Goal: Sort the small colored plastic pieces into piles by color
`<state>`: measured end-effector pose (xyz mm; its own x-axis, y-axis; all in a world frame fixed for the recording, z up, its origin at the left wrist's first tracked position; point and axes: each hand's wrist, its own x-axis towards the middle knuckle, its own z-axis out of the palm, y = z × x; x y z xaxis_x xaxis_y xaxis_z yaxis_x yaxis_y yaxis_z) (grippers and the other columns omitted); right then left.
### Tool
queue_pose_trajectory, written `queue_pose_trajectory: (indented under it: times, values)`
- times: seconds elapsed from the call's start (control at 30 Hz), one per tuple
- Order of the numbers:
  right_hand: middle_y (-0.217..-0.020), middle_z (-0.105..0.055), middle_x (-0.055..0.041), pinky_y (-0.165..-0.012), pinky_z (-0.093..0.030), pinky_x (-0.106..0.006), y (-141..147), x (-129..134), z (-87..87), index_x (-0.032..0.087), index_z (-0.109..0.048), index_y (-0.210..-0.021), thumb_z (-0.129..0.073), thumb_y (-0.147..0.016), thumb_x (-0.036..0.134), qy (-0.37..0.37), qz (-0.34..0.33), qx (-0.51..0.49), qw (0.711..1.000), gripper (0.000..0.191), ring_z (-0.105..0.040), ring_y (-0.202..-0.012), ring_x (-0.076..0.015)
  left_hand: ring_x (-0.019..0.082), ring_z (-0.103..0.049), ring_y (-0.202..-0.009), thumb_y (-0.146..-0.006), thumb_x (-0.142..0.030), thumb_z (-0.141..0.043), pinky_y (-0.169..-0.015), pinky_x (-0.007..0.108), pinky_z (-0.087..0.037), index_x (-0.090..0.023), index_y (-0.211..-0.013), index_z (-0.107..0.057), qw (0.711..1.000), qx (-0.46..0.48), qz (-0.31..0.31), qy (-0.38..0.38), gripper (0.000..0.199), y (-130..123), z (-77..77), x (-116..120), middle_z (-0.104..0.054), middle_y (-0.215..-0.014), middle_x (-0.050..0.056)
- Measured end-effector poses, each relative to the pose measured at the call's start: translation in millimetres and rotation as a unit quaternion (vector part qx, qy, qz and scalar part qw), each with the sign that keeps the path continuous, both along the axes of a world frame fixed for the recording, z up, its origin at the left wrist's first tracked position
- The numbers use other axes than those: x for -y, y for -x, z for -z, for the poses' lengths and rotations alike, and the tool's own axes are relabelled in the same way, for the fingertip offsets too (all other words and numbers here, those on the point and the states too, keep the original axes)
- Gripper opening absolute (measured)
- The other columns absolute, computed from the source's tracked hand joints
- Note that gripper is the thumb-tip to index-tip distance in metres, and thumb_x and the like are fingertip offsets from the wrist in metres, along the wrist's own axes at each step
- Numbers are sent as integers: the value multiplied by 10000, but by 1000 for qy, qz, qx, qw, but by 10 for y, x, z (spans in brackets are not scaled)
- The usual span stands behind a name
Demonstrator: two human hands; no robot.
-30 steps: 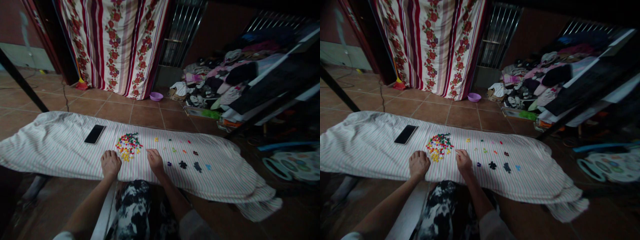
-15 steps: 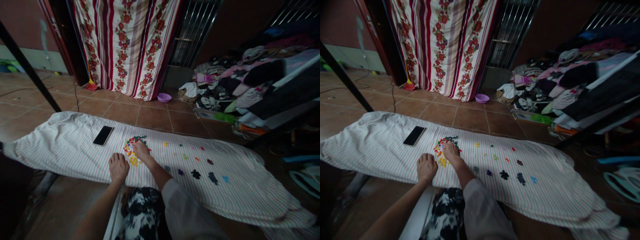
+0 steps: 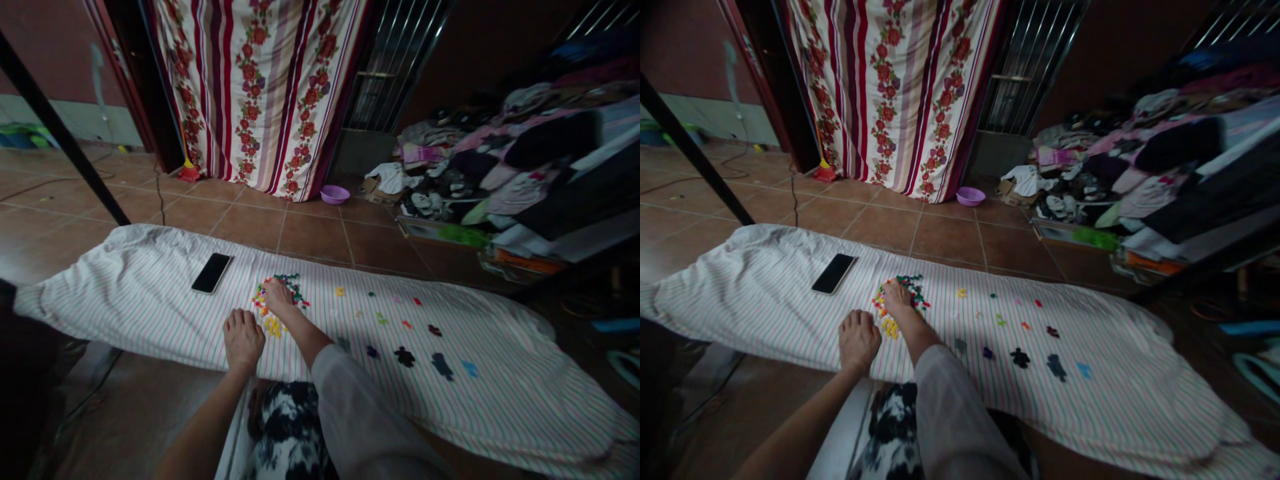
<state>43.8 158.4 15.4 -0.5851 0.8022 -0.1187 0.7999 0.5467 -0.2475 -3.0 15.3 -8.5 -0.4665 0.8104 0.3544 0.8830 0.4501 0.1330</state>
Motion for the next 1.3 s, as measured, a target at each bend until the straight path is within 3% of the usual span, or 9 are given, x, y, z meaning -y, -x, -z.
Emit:
queue_pose_trajectory:
  times: [0.23, 0.43, 0.7, 0.97, 1.17, 1.3]
  values:
    - [-1158, -611, -74, -782, -457, -271, -7, 27, 19, 246, -675, -1100, -434, -931, 180, -7, 13, -19, 1000, 302, -619, -989, -174, 268, -500, -1026, -834, -200, -462, -853, 385, -353, -144, -904, -585, 1000, 6, 3, -3, 152, 4, 25, -4, -573, -966, 118]
    - [-1092, -634, -46, -766, -435, -252, -173, 111, -21, 232, -668, -1047, -506, -908, 247, -11, 38, -123, 992, 214, -608, -921, -157, 269, -498, -1024, -838, -204, -455, -849, 387, -354, -142, -910, -583, 1000, 4, 5, -7, 160, 8, 29, 5, -571, -970, 119]
    - [-969, -667, -20, -769, -448, -241, -557, 257, 145, 230, -663, -947, -540, -866, 238, -59, 87, -254, 961, 147, -614, -850, -147, 262, -498, -967, -839, -222, -454, -833, 383, -346, -149, -884, -572, 1000, 1, 5, -4, 145, 11, 15, 11, -561, -935, 110]
    - [-871, -674, -49, -715, -511, -269, -1348, 629, 296, 201, -660, -897, -509, -859, 303, -80, 170, -418, 889, 185, -636, -762, -159, 272, -501, -950, -849, -250, -440, -826, 386, -336, -146, -920, -578, 1000, -3, 4, 3, 187, 19, 44, 31, -565, -952, 120]
    - [-883, -675, -95, -704, -509, -316, -2232, 793, 371, 176, -647, -919, -441, -873, 404, -160, 266, -389, 867, 311, -624, -790, -197, 279, -506, -969, -848, -267, -435, -833, 385, -334, -147, -951, -580, 1000, -2, -4, 12, 215, 30, 68, 32, -578, -977, 124]
    - [-842, -664, -86, -730, -490, -335, -2640, 861, 497, 184, -629, -881, -436, -871, 425, -210, 297, -335, 869, 309, -609, -757, -200, 276, -507, -970, -855, -270, -414, -844, 382, -335, -144, -953, -580, 1000, -8, -2, 12, 231, 30, 75, 39, -580, -984, 125]
